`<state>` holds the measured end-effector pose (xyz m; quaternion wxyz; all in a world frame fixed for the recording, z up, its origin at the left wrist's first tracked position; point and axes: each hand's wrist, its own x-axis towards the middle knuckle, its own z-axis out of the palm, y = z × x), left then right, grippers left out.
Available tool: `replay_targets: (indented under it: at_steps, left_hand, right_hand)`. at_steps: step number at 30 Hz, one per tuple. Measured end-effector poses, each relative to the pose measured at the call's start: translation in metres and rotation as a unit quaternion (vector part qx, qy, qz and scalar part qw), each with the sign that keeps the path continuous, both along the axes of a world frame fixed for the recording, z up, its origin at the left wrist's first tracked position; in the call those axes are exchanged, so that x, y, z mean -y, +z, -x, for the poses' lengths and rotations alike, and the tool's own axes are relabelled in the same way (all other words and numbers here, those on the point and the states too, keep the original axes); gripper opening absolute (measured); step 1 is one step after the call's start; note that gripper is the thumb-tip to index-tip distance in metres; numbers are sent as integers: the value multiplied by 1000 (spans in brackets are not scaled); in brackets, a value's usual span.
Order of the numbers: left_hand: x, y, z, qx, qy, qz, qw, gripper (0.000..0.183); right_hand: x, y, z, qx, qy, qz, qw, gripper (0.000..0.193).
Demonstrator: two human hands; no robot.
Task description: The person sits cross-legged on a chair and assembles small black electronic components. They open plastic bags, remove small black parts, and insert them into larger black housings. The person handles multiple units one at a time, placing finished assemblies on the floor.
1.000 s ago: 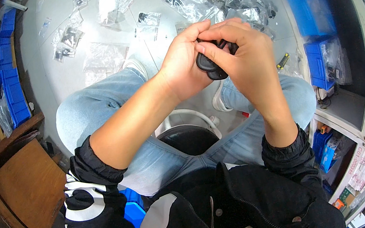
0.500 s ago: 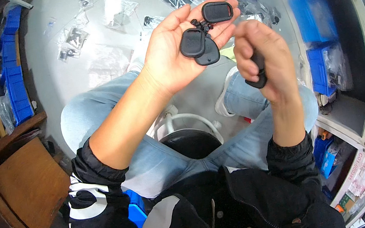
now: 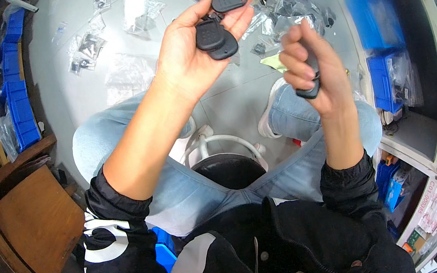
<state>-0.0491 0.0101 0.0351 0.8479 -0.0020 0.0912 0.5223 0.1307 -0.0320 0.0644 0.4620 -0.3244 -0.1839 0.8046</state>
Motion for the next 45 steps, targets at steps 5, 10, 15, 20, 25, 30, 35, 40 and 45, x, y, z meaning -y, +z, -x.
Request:
replay_targets:
  at_steps: [5, 10, 15, 20, 25, 30, 35, 40, 45]
  left_hand:
    - [-3, -5, 7, -17, 17, -12, 1000, 28]
    - [-9, -8, 29, -58, 13, -2, 998, 32]
    - [-8, -14, 36, -98, 26, 24, 995, 28]
    - [-3, -9, 26, -80, 3, 10, 997, 32]
    - [0, -1, 19, -122, -12, 18, 992, 36]
    - [2, -4, 21, -107, -16, 14, 994, 37]
    - [2, -9, 24, -152, -31, 46, 987, 28]
    - [2, -3, 26, -197, -17, 111, 974, 28]
    - [6, 6, 35, -191, -32, 141, 971, 40]
  right_hand:
    - [-3, -9, -16, -142, 24, 1, 990, 34]
    - [-4, -18, -22, -184, 8, 26, 983, 32]
    - [-6, -32, -28, -200, -21, 80, 976, 26]
    - [-4, -39, -28, -253, -45, 148, 955, 26]
    - [-4, -36, -24, -270, -52, 158, 948, 30]
    - [-3, -36, -25, -212, -67, 150, 963, 25]
    - [-15, -64, -31, -275, -12, 110, 955, 21]
    - [-51, -151, -27, 61, -94, 138, 984, 28]
    - [-76, -251, -21, 319, -53, 181, 929, 23]
